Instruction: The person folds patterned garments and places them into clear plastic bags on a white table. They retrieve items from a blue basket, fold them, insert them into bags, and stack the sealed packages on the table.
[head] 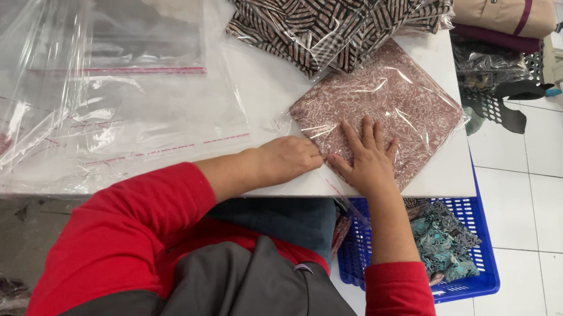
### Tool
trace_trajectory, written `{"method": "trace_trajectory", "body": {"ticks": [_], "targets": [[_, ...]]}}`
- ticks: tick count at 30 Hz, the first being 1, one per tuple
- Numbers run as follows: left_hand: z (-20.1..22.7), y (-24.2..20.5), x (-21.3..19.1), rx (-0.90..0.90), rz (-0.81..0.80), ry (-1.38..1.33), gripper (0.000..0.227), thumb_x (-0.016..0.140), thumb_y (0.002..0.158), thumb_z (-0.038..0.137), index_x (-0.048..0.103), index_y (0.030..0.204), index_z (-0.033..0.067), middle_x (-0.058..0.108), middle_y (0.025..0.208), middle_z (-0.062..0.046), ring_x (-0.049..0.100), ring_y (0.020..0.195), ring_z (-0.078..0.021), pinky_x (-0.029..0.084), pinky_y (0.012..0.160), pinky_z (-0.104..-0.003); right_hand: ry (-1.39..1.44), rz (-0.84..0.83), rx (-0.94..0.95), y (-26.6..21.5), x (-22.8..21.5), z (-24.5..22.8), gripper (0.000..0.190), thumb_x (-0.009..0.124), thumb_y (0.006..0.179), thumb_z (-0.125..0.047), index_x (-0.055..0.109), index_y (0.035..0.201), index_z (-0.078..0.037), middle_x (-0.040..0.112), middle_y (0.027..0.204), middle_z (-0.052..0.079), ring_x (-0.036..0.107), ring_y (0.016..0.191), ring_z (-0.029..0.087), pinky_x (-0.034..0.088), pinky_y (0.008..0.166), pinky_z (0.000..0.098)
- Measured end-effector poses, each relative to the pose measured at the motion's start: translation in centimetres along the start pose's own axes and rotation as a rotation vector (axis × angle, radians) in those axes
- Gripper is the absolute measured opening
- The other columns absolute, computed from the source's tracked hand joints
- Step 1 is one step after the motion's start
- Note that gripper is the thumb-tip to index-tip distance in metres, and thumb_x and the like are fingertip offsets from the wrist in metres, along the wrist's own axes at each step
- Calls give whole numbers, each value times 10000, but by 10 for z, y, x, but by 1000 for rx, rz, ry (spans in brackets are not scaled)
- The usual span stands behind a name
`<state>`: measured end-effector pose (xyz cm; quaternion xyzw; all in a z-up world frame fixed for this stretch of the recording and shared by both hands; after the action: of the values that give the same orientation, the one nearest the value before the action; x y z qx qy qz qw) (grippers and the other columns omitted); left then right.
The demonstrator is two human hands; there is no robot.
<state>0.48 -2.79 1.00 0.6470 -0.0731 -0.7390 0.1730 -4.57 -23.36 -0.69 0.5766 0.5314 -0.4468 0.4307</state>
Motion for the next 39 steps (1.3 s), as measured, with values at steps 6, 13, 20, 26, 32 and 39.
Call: {"method": "trace_trajectory", "body": {"ticks": [6,13,20,26,32,39], "targets": [[-11,0,3,83,-41,-148,132,563,865,117,667,940,85,699,889,-88,690,887,-296,520,810,-437,-2,-6,-16,-1,-1,0,857,600,846,-692,376,1589,-329,202,1692,182,121,1569,379,25,1194,682],[-1,-17,2,70,47,12,177,574,865,135,667,1002,71,713,885,-84,703,888,-279,529,813,-426,-14,-25,-16,0,-1,3,866,595,852,-713,371,1593,-325,184,1690,191,97,1572,390,12,1192,676],[-13,13,20,53,-13,76,104,561,925,152,647,931,92,702,882,-89,706,897,-264,549,809,-409,-16,-21,-8,2,0,4,860,619,835,-670,353,1592,-361,183,1700,167,101,1574,369,13,1196,667],[-18,18,15,173,57,81,105,551,904,138,641,936,94,693,894,-72,686,909,-241,493,862,-392,-29,-34,-8,5,-3,5,862,633,823,-647,352,1590,-371,187,1696,161,104,1576,355,12,1201,658],[50,-46,-18,154,-555,-161,122,636,833,173,702,935,160,738,967,-44,700,944,-238,498,862,-412,-16,-40,-18,-1,0,9,867,625,836,-681,354,1586,-339,178,1692,179,96,1570,370,5,1199,659],[9,-40,-61,20,-143,-465,408,732,861,290,694,1231,123,703,1237,-111,668,1121,-298,517,971,-414,-15,15,-58,-3,-15,-3,858,637,883,-647,362,1613,-289,167,1692,239,97,1572,420,6,1188,687]]}}
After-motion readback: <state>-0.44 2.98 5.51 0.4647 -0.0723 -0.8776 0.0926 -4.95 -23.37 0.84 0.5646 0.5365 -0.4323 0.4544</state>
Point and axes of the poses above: each hand's wrist, its own y-axis towards the middle knuckle, its own x-axis out of the palm, z = x × y, the point moved 3 cm from there along y, towards the middle knuckle
